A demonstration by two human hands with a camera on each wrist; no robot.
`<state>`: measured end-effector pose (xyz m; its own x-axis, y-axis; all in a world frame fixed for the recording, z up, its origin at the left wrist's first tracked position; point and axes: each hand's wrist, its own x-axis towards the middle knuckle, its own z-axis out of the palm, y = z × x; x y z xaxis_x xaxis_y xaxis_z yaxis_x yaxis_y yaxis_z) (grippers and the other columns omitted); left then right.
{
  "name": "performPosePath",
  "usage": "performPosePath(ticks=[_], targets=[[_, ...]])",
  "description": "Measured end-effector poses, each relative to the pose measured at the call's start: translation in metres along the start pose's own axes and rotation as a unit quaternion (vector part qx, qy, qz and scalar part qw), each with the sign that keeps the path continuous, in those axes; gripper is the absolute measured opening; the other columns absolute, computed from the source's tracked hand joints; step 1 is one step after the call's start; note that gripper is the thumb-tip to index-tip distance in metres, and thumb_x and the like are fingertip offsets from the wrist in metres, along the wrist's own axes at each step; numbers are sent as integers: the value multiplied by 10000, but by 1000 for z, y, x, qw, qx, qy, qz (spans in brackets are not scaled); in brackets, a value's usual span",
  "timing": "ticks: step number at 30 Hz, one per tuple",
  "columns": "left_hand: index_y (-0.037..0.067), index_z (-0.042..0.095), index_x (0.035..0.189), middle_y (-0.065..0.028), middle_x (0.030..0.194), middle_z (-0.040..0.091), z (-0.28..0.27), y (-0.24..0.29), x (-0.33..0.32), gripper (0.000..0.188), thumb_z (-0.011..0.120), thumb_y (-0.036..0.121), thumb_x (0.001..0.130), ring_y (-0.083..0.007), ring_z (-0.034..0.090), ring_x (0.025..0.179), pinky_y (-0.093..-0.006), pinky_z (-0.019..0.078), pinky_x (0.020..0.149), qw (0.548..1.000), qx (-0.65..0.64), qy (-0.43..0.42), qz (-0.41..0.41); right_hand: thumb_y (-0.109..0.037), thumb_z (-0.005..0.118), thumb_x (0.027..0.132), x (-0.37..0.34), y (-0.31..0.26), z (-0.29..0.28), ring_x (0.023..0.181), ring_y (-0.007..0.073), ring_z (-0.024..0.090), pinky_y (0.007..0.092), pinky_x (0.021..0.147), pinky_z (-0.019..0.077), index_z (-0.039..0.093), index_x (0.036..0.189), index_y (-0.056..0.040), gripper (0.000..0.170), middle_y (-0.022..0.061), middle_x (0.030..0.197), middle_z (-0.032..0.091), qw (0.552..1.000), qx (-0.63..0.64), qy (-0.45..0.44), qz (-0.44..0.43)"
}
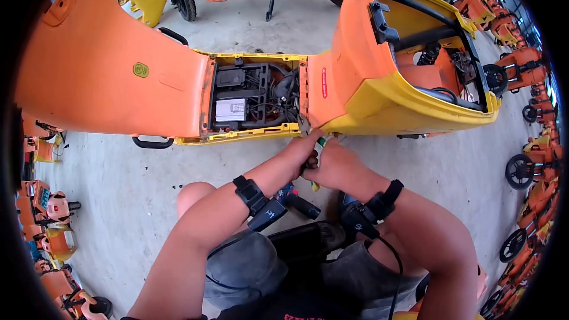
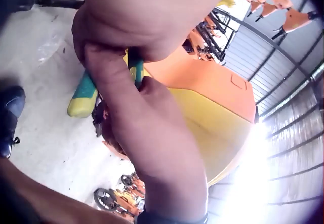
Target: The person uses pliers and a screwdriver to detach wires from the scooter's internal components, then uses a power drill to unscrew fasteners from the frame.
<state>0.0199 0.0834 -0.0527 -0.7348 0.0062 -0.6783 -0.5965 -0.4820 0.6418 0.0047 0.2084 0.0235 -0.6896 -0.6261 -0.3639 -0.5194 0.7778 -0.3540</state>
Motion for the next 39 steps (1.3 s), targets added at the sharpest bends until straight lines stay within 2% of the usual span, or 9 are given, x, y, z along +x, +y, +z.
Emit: performPosePath(ticks=[8, 14, 16, 23, 26, 29, 32, 35, 39], targets=[[67, 574, 770, -36, 589, 488, -21, 5, 16, 437, 605, 490, 876, -166, 466, 490, -304, 397, 465, 997, 80, 21, -6, -533, 726, 720, 19, -17, 5, 862, 414, 641, 447, 763, 523, 614, 1046, 36, 665, 272, 927, 610, 999, -23, -28, 36], [77, 591, 766, -35, 586, 503, -27, 2, 15, 407, 594, 468, 877, -164, 465, 471, -305, 389, 450, 998, 61, -14, -25, -583, 660, 752, 21, -14, 20, 918, 383, 658, 444, 785, 534, 632, 1033, 45, 689, 255, 1045, 607, 999, 1, -30, 31], [80, 594, 750, -31, 573, 484, -28, 0, 16, 388, 590, 448, 873, -166, 459, 463, -315, 381, 443, 998, 51, -26, -21, -499, 688, 754, 22, -11, 26, 876, 393, 646, 449, 759, 523, 626, 1026, -61, 519, 229, 945, 620, 1000, 6, 1, 20], [63, 600, 746, -48, 580, 506, -29, 6, 17, 409, 580, 451, 872, -170, 468, 472, -316, 379, 446, 994, 106, -9, -29, -461, 696, 745, 23, -19, 25, 874, 383, 642, 454, 758, 523, 637, 996, -73, 466, 209, 976, 627, 998, -26, 3, 53], [60, 613, 782, -63, 620, 546, -37, -3, 32, 413, 572, 461, 875, -181, 515, 504, -316, 409, 467, 992, 123, -5, -19, -569, 649, 770, 27, -28, 23, 962, 358, 651, 437, 806, 534, 629, 1104, 11, 669, 231, 1059, 597, 996, -28, -65, 51], [63, 633, 877, -81, 697, 599, -42, -3, 31, 421, 546, 475, 891, -196, 567, 545, -324, 439, 495, 994, 93, -51, -10, -461, 693, 753, 30, -37, 30, 904, 370, 641, 445, 769, 524, 675, 1006, -124, 422, 221, 1049, 613, 996, -50, -27, 70], [72, 640, 1022, -100, 839, 659, -46, -2, 24, 466, 489, 500, 916, -217, 629, 660, -350, 490, 586, 992, 76, -96, -41, -435, 709, 753, 28, -46, 33, 938, 352, 645, 437, 785, 527, 665, 1058, -85, 467, 210, 1082, 612, 994, -93, -21, 51], [68, 641, 1042, -108, 972, 684, -46, -1, 19, 506, 467, 525, 909, -224, 642, 828, -363, 504, 725, 988, 46, -135, -56, -408, 734, 750, 22, -60, 26, 990, 343, 646, 412, 810, 534, 589, 1106, 82, 623, 222, 1128, 593, 993, -70, -15, 96], [66, 636, 1048, -115, 981, 682, -45, 1, 20, 507, 462, 521, 906, -229, 640, 830, -368, 505, 725, 986, 61, -145, -64, -399, 748, 739, 21, -53, 25, 987, 350, 646, 411, 814, 535, 579, 1110, 80, 629, 236, 1126, 589, 997, -39, -15, 69]])
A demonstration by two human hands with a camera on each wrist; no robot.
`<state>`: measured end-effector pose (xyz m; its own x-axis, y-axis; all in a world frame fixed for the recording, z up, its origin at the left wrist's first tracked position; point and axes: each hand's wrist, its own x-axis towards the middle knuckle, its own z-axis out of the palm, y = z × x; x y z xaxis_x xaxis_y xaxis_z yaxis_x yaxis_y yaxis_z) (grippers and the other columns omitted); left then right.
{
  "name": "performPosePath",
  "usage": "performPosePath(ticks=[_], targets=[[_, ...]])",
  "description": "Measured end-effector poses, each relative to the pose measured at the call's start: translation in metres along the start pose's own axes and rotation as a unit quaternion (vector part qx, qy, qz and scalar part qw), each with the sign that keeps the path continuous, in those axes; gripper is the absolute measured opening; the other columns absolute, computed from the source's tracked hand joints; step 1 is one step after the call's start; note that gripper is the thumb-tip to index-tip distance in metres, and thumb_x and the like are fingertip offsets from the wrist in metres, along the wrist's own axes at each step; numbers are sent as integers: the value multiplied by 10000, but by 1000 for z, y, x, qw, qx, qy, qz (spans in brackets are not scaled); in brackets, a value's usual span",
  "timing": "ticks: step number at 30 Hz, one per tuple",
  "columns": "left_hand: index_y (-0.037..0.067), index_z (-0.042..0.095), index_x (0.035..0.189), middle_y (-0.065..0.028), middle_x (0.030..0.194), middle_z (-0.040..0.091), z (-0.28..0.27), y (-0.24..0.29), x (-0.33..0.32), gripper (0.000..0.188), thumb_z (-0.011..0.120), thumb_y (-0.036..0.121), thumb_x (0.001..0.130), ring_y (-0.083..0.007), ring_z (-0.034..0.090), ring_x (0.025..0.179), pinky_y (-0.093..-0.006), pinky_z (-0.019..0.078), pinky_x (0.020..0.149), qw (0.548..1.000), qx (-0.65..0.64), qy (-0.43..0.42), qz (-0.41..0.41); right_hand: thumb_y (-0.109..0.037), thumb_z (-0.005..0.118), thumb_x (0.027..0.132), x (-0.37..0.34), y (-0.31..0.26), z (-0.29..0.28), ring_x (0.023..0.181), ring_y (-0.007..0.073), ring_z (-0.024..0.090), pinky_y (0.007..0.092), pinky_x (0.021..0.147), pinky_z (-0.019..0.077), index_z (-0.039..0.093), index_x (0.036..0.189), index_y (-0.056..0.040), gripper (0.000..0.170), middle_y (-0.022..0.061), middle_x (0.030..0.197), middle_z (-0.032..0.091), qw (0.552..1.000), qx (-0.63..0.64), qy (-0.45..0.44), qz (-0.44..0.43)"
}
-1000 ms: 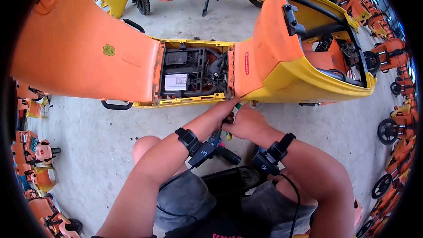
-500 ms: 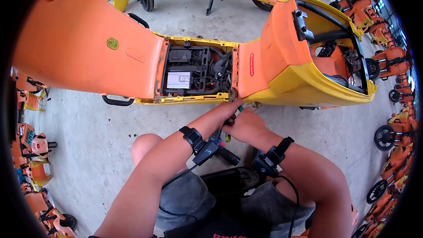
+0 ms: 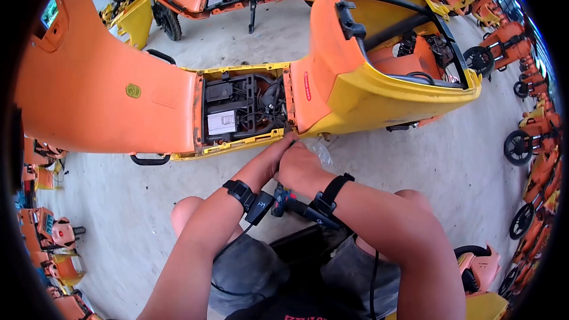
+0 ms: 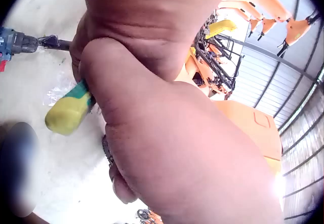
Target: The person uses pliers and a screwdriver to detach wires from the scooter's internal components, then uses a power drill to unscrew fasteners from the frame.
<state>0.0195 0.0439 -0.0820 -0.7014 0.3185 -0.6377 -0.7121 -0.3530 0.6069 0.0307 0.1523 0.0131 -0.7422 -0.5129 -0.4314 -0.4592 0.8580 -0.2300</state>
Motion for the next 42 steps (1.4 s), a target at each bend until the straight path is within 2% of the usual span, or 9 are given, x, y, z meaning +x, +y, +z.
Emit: performPosePath(ticks=[15, 19, 20, 22, 23, 25, 29, 32, 42], targets=[[92, 604, 1103, -138, 1003, 664, 32, -9, 19, 616, 406, 627, 871, -282, 660, 828, -429, 548, 684, 994, -103, 41, 14, -331, 782, 660, 9, 44, -6, 936, 356, 654, 421, 800, 534, 669, 989, 38, 506, 230, 1059, 624, 996, -35, 1, -86], [79, 606, 1077, -104, 948, 664, 59, -31, 13, 500, 414, 520, 941, -229, 632, 811, -394, 507, 707, 989, -145, 1, -12, -349, 741, 685, -16, 64, -16, 886, 395, 646, 441, 788, 525, 684, 871, 42, 437, 264, 987, 623, 973, 55, -15, -223], [69, 607, 1041, -95, 893, 647, 70, -57, 30, 486, 437, 512, 937, -226, 610, 757, -384, 492, 671, 989, -146, -5, -22, -349, 741, 685, -28, 66, -16, 886, 395, 646, 441, 788, 525, 684, 871, 42, 437, 264, 987, 623, 973, 55, -25, -221], [45, 594, 906, -76, 752, 574, 97, -86, 37, 464, 507, 501, 913, -223, 535, 627, -365, 432, 559, 983, -180, -5, -20, -362, 725, 693, -48, 70, -24, 893, 398, 639, 450, 787, 525, 673, 906, 38, 457, 271, 962, 617, 981, -18, -194, -6], [45, 594, 906, -76, 752, 574, 97, -86, 44, 464, 507, 501, 913, -223, 535, 627, -365, 432, 559, 983, -185, -12, -16, -362, 725, 693, -49, 77, -17, 893, 398, 639, 450, 787, 525, 673, 906, 38, 457, 271, 962, 617, 981, -26, -194, -2], [60, 610, 936, -112, 845, 657, 88, -79, 53, 422, 508, 470, 930, -263, 636, 707, -373, 523, 632, 985, -160, 55, 26, -379, 724, 691, -49, 83, -7, 873, 395, 642, 458, 776, 526, 660, 944, 31, 486, 260, 932, 619, 995, -32, -40, -89], [71, 599, 848, -66, 693, 549, 77, -28, 5, 417, 560, 483, 896, -186, 509, 551, -342, 438, 524, 991, -84, 92, 49, -415, 718, 698, -51, 68, -29, 801, 408, 642, 462, 730, 533, 636, 963, 8, 506, 248, 876, 622, 996, 15, 39, -77], [74, 535, 766, -41, 611, 437, 64, -18, 4, 418, 579, 476, 873, -175, 444, 515, -354, 373, 463, 989, -61, 124, 47, -460, 719, 691, -41, 61, -30, 788, 418, 641, 462, 711, 527, 619, 940, 41, 569, 267, 856, 623, 997, 22, 33, -69], [87, 513, 847, -25, 615, 438, 33, 14, -1, 395, 518, 475, 919, -153, 439, 509, -308, 363, 450, 986, -71, 123, 87, -571, 671, 720, 1, 43, -43, 768, 381, 656, 433, 732, 532, 676, 896, 39, 635, 250, 826, 661, 998, 30, -8, -62]])
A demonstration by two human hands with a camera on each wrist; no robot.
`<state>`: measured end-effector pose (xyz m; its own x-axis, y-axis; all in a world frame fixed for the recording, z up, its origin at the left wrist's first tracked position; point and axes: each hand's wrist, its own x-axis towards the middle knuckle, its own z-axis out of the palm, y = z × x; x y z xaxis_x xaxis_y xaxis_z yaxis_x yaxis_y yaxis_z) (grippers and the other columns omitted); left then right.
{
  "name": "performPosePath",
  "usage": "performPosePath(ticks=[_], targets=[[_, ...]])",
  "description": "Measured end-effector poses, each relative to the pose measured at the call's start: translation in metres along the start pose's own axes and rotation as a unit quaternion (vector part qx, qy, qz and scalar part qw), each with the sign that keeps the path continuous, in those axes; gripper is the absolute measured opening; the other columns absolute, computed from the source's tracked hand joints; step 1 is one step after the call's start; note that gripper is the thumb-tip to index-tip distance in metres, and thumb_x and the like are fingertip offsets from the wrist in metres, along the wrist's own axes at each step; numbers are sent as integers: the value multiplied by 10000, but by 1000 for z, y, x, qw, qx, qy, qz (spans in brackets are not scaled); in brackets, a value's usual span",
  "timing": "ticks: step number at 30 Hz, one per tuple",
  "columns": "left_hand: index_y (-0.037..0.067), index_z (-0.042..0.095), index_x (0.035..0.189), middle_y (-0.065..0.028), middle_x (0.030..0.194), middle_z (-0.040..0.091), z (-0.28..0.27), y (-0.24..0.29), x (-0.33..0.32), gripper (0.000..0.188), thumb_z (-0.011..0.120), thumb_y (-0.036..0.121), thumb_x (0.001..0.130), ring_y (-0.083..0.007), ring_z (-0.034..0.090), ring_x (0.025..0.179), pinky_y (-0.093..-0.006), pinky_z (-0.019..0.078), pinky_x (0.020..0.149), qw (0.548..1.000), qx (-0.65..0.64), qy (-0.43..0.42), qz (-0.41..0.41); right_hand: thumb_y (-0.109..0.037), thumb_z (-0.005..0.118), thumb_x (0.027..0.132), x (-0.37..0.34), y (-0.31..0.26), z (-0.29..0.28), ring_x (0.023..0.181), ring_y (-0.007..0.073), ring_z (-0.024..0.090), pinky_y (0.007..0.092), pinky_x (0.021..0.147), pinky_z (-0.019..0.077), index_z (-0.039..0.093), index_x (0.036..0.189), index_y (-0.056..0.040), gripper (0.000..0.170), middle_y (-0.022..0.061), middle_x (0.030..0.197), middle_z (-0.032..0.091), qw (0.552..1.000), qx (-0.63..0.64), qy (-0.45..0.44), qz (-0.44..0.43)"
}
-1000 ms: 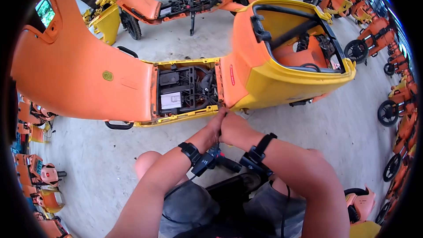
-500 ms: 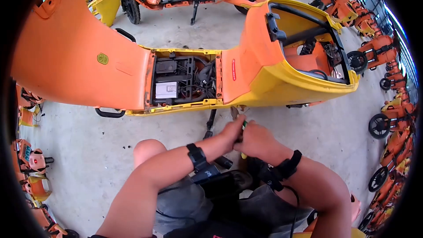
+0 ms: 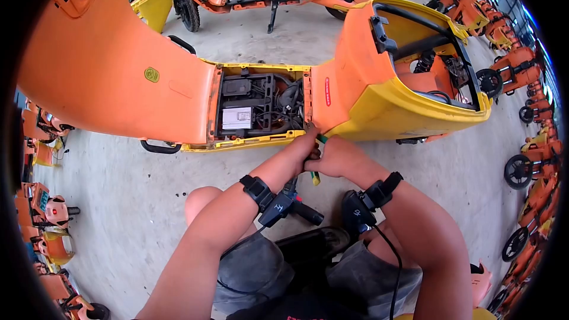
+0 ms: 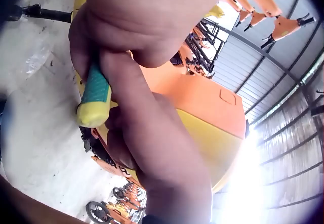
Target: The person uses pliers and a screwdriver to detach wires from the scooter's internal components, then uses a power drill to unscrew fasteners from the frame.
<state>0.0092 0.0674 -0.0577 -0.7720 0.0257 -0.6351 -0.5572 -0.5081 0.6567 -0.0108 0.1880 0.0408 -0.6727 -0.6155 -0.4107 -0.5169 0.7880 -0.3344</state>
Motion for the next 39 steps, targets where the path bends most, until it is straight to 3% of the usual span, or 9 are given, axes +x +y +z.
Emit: performPosePath(ticks=[5, 7, 13, 15, 21, 33, 34, 36, 39], targets=[[76, 489, 913, -10, 625, 429, -9, 11, -7, 355, 452, 424, 973, -139, 413, 494, -283, 358, 444, 998, -34, -25, -38, -551, 634, 781, 22, 28, 10, 788, 387, 659, 440, 749, 524, 673, 877, 48, 608, 251, 833, 669, 999, 27, 16, 8], [90, 462, 843, -23, 659, 429, -14, 5, 3, 317, 356, 344, 1000, -149, 369, 496, -283, 343, 441, 990, -98, -39, -91, -530, 618, 808, 25, 30, 9, 799, 393, 660, 442, 754, 523, 672, 875, 51, 588, 254, 838, 668, 999, 12, -1, 31], [86, 479, 914, 6, 656, 417, -24, -13, 10, 302, 350, 336, 1022, -101, 329, 498, -250, 301, 441, 987, -129, -40, -83, -332, 498, 915, 32, 23, 11, 822, 408, 656, 446, 759, 520, 683, 871, 47, 423, 272, 850, 660, 997, -31, -4, 76], [92, 480, 917, 4, 655, 419, -24, -14, 10, 290, 357, 333, 1021, -101, 332, 495, -251, 294, 436, 990, -119, -29, -74, -263, 462, 924, 29, 16, 4, 829, 419, 650, 458, 765, 516, 684, 871, 42, 381, 276, 872, 658, 985, 18, -90, 147], [106, 482, 928, -10, 653, 438, -18, -14, 6, 254, 388, 326, 1015, -102, 341, 472, -255, 275, 417, 996, -70, 43, -42, -218, 468, 902, 30, 27, 17, 837, 422, 649, 472, 765, 513, 686, 867, 39, 339, 271, 875, 660, 996, -29, -27, 78], [107, 507, 949, -9, 645, 451, -14, -23, 7, 225, 430, 314, 991, -108, 363, 456, -267, 280, 404, 995, -67, 74, 9, -210, 502, 905, 25, 27, 29, 848, 405, 662, 470, 756, 519, 677, 877, 44, 310, 273, 870, 663, 994, 2, 39, 98], [109, 511, 951, -6, 642, 450, -15, -24, 8, 220, 437, 314, 988, -107, 360, 455, -269, 278, 403, 995, -49, 81, 11, -210, 502, 905, 24, 23, 26, 848, 405, 662, 470, 756, 519, 677, 877, 44, 310, 273, 870, 663, 995, 1, 38, 97], [111, 511, 952, -5, 640, 449, -15, -20, 10, 219, 441, 315, 986, -107, 355, 453, -269, 272, 403, 995, -57, 81, 0, -159, 505, 879, 20, 11, 18, 836, 405, 665, 461, 718, 526, 668, 869, 51, 266, 287, 876, 655, 978, 89, -84, 166], [113, 510, 952, 1, 638, 446, -17, -21, 3, 216, 441, 315, 986, -104, 344, 451, -267, 260, 404, 995, -68, 76, -5, -111, 511, 837, 19, 10, 32, 805, 409, 668, 454, 685, 528, 660, 835, 58, 226, 290, 841, 651, 987, 84, -55, 129]])
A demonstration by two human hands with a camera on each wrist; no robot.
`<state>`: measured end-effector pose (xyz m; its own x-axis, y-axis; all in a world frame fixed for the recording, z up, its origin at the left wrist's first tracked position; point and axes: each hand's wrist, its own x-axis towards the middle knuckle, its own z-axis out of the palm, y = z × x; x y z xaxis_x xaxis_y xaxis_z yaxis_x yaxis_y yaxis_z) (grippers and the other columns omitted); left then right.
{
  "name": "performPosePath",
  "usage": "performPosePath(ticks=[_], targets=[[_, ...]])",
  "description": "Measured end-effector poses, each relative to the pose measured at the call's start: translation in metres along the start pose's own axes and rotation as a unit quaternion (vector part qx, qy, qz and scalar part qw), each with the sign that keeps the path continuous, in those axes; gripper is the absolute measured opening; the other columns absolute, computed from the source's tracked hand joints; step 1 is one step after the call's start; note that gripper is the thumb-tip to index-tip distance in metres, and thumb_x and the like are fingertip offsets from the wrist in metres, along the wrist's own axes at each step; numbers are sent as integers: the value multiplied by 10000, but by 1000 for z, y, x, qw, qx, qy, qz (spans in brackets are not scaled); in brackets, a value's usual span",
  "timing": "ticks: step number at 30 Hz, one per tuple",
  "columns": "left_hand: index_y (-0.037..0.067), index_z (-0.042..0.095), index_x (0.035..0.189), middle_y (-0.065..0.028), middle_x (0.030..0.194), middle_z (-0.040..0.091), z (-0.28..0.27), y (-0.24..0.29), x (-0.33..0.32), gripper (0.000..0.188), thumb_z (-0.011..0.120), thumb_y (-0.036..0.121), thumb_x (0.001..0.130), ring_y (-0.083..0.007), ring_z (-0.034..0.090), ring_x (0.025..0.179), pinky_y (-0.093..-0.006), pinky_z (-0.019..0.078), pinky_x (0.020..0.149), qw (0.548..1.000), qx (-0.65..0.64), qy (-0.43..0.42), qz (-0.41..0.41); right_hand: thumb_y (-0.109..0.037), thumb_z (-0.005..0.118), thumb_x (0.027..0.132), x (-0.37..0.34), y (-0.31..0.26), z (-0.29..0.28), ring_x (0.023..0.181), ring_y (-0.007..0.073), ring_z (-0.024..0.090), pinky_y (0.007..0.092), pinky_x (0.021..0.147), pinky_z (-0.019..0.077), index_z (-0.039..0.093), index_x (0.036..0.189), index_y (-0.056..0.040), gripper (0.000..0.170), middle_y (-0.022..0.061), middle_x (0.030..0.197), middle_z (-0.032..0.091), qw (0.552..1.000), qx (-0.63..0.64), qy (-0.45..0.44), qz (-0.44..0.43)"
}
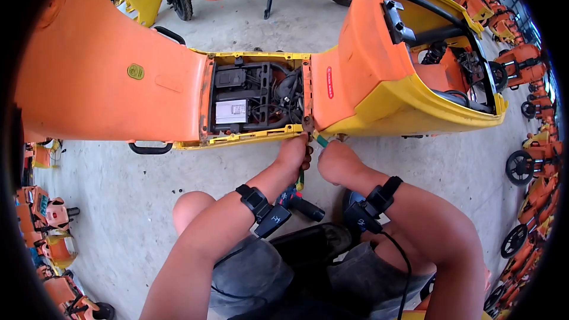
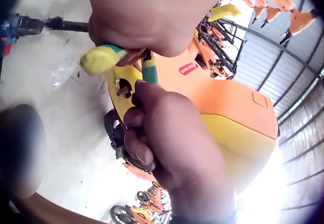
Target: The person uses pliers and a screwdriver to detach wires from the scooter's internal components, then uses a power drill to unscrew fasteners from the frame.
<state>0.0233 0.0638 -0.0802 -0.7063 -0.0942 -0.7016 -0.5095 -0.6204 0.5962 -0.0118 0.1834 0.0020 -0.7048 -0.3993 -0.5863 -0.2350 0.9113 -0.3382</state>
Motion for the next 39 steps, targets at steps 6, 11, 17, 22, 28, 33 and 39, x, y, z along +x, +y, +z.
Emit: performPosePath(ticks=[6, 11, 17, 22, 28, 33, 39], targets=[[121, 512, 959, 18, 635, 416, -7, 4, 1, 221, 420, 317, 1002, -82, 313, 453, -255, 240, 410, 998, -33, -46, -27, -87, 521, 800, 10, 6, 12, 765, 411, 669, 458, 671, 528, 656, 749, 64, 208, 274, 753, 646, 996, -56, 60, -30], [117, 491, 944, 35, 631, 347, 1, -2, 0, 237, 391, 320, 1015, -80, 291, 475, -243, 244, 423, 991, -98, -76, -41, -63, 514, 794, 12, 13, -11, 685, 404, 667, 453, 622, 524, 663, 737, 68, 207, 267, 705, 637, 994, -103, -1, -43], [117, 482, 939, 37, 637, 344, -9, 5, 10, 232, 383, 314, 1012, -77, 287, 474, -236, 238, 416, 984, -113, -103, -86, -47, 484, 804, 15, 0, -33, 563, 343, 659, 421, 524, 506, 652, 714, 87, 233, 235, 627, 623, 992, -103, -78, 10], [119, 483, 941, 34, 638, 361, -15, 14, 7, 222, 390, 311, 1006, -74, 291, 463, -232, 231, 403, 988, -69, -105, -86, -76, 445, 854, 5, -25, -29, 489, 288, 638, 402, 472, 487, 652, 799, 98, 275, 196, 604, 625, 992, -38, -101, 65], [113, 490, 924, 34, 615, 353, -5, 7, 6, 244, 390, 319, 1005, -80, 279, 444, -243, 234, 399, 988, -106, -83, -79, -292, 454, 973, 14, -10, -16, 392, 219, 547, 353, 396, 421, 574, 823, 58, 399, 141, 592, 596, 985, 134, -60, 93], [112, 486, 885, 12, 617, 397, 7, -3, 6, 260, 426, 343, 988, -101, 325, 438, -269, 250, 398, 995, -92, -8, -35, -301, 519, 968, 15, 7, -1, 354, 144, 375, 314, 353, 282, 529, 849, -25, 301, 6, 536, 390, 891, 443, -38, 98], [98, 490, 873, -14, 633, 433, 10, 0, -1, 249, 449, 322, 972, -122, 358, 445, -284, 267, 399, 994, -102, 31, -18, -279, 536, 961, 12, -2, 3, 381, 109, 305, 279, 366, 230, 518, 852, -54, 251, -20, 565, 368, 850, 506, -28, 142]])
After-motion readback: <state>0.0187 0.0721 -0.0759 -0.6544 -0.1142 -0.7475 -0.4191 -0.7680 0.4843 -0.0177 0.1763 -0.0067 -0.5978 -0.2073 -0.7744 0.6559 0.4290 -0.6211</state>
